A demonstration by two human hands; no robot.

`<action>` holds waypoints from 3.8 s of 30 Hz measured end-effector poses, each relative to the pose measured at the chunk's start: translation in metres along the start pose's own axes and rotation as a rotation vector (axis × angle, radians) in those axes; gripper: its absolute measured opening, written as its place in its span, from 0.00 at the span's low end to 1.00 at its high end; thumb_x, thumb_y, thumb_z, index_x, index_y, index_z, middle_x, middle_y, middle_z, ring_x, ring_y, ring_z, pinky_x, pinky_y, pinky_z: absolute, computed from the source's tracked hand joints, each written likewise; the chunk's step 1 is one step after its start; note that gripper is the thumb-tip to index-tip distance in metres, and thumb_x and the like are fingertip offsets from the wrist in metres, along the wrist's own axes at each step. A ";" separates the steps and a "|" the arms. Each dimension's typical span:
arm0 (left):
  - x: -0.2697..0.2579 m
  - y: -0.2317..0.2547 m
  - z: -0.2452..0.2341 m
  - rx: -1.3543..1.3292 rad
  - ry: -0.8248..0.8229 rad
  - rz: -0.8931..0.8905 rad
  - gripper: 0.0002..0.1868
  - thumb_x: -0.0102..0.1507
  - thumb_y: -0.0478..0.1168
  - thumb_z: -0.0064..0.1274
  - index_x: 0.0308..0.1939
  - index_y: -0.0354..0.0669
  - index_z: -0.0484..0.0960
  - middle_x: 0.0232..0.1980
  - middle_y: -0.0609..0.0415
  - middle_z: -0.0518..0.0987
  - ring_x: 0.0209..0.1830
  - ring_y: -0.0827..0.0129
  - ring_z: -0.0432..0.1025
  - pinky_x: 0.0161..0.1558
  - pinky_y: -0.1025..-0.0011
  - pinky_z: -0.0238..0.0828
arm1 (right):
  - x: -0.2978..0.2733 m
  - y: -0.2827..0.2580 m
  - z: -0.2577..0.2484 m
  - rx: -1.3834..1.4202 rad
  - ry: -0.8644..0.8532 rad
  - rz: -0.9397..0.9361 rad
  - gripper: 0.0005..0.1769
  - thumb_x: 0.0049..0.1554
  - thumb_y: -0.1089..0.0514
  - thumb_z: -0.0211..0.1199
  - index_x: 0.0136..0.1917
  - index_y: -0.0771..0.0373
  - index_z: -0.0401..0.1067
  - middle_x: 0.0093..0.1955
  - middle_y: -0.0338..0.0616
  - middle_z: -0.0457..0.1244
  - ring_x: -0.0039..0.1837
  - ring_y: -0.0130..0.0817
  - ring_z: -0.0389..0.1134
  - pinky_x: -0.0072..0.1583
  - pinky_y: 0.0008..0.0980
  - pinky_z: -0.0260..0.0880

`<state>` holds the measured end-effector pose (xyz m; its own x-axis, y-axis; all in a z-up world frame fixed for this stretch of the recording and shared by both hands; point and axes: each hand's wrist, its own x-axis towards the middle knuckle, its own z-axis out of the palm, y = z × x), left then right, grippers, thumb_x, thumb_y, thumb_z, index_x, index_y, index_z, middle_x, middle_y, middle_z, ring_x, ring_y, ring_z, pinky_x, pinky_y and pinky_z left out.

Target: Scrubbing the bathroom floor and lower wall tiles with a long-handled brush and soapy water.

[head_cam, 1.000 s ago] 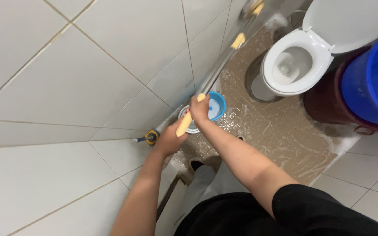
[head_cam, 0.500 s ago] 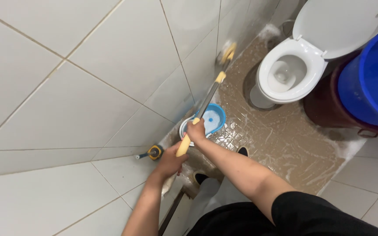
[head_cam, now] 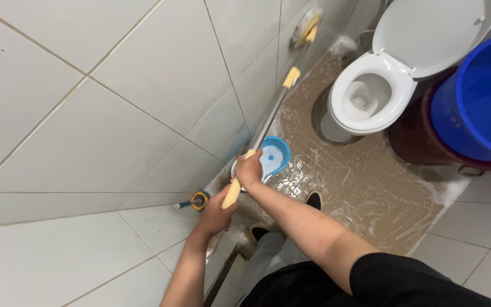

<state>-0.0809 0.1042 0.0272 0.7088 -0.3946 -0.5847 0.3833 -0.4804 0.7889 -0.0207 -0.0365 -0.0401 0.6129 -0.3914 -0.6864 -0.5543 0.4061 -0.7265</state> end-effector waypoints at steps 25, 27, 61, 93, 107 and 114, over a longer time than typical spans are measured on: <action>-0.009 0.038 0.009 0.091 0.063 0.100 0.37 0.60 0.33 0.52 0.75 0.52 0.69 0.26 0.57 0.74 0.16 0.76 0.65 0.20 0.72 0.64 | 0.009 -0.009 -0.014 0.244 -0.068 -0.181 0.41 0.57 0.64 0.51 0.77 0.60 0.33 0.35 0.52 0.61 0.27 0.39 0.65 0.28 0.43 0.73; -0.007 0.032 0.011 0.400 0.172 0.979 0.33 0.63 0.29 0.56 0.72 0.41 0.64 0.43 0.44 0.78 0.38 0.65 0.73 0.38 0.63 0.70 | 0.020 0.006 -0.009 0.272 -0.066 -0.119 0.37 0.59 0.63 0.52 0.76 0.65 0.39 0.35 0.56 0.60 0.26 0.41 0.64 0.27 0.43 0.72; 0.515 0.079 0.152 0.279 -0.140 -0.225 0.29 0.59 0.36 0.55 0.66 0.39 0.75 0.29 0.46 0.80 0.16 0.64 0.75 0.21 0.61 0.71 | 0.555 -0.003 -0.150 0.335 -0.173 0.095 0.16 0.57 0.64 0.57 0.52 0.78 0.58 0.32 0.55 0.61 0.30 0.46 0.67 0.32 0.47 0.73; 0.313 -0.120 0.075 0.311 -0.072 0.240 0.43 0.56 0.25 0.56 0.77 0.33 0.63 0.58 0.35 0.81 0.54 0.56 0.77 0.49 0.63 0.71 | 0.302 0.082 -0.073 0.203 -0.124 0.319 0.42 0.55 0.64 0.54 0.79 0.57 0.41 0.40 0.53 0.65 0.26 0.41 0.67 0.30 0.43 0.72; 0.618 0.079 0.193 0.116 -0.168 -0.169 0.33 0.62 0.32 0.51 0.73 0.50 0.69 0.26 0.54 0.75 0.13 0.72 0.68 0.16 0.69 0.65 | 0.654 -0.027 -0.185 0.139 0.051 0.042 0.19 0.59 0.59 0.59 0.56 0.71 0.55 0.34 0.54 0.63 0.30 0.43 0.69 0.31 0.43 0.71; 0.621 0.088 0.210 0.090 -0.140 -0.225 0.36 0.61 0.33 0.50 0.74 0.53 0.65 0.26 0.54 0.75 0.13 0.71 0.68 0.17 0.68 0.65 | 0.656 -0.039 -0.200 0.193 0.022 0.106 0.24 0.56 0.64 0.56 0.62 0.67 0.50 0.37 0.53 0.61 0.30 0.41 0.67 0.30 0.42 0.73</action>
<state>0.2681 -0.3474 -0.3065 0.5205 -0.3717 -0.7687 0.4635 -0.6331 0.6200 0.2900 -0.4741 -0.4682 0.5432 -0.3553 -0.7607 -0.4958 0.5955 -0.6322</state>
